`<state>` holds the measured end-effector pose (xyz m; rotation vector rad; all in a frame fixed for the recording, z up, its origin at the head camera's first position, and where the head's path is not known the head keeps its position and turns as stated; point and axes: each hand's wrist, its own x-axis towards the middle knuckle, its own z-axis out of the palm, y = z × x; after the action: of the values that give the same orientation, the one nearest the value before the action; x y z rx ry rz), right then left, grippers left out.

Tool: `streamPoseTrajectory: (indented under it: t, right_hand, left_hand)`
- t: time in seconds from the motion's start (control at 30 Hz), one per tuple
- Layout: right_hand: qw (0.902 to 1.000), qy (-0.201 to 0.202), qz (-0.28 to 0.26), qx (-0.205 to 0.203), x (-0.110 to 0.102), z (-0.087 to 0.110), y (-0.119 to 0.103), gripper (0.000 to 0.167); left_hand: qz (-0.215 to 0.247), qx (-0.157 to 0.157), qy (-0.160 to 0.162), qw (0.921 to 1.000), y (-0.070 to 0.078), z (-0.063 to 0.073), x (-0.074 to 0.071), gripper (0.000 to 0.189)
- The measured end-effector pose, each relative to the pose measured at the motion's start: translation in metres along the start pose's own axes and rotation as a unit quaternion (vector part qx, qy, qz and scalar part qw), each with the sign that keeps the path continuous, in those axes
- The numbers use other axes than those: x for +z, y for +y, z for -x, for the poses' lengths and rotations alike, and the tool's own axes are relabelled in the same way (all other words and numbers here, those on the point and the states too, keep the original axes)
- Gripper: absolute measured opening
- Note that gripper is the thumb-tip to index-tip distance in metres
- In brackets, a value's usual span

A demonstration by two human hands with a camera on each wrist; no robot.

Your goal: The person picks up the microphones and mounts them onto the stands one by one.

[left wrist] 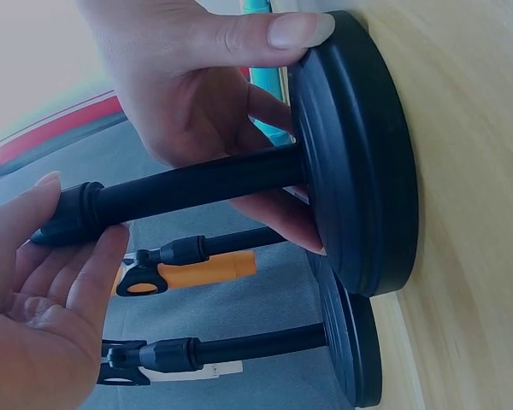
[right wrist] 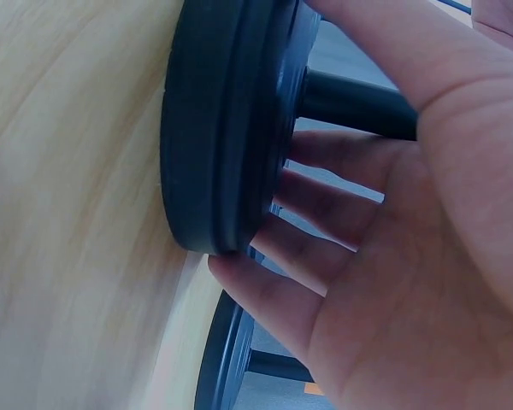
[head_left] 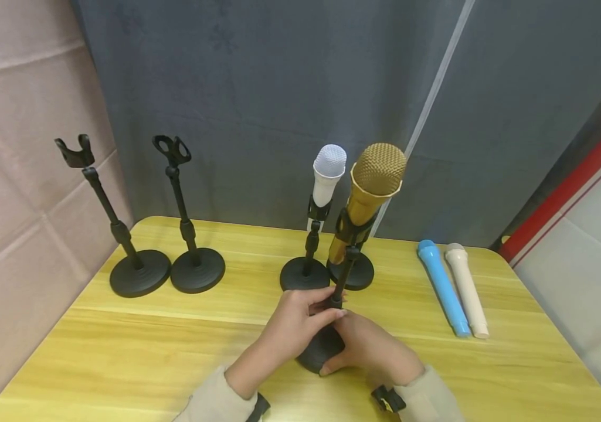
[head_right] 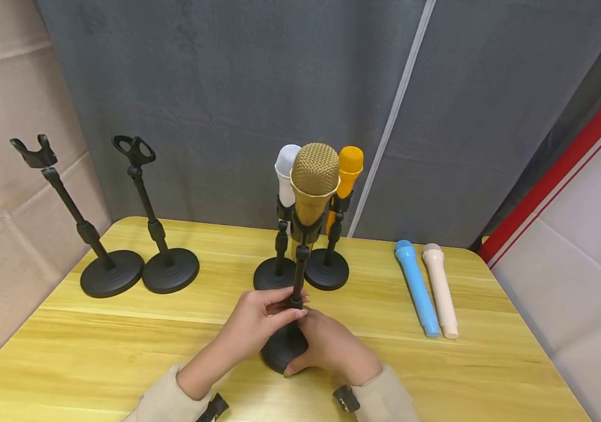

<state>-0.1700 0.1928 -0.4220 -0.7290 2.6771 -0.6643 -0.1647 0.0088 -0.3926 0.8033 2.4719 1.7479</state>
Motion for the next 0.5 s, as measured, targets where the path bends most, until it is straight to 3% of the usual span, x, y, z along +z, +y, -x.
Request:
streamPoseTrajectory:
  t: [0.5]
  right_hand:
    - [1.0,0.001,-0.006,0.001,-0.0011,0.0022,-0.0015,0.109]
  left_hand:
    - [-0.002,-0.006,0.005,1.0,0.0005,0.0001,0.0006,0.041]
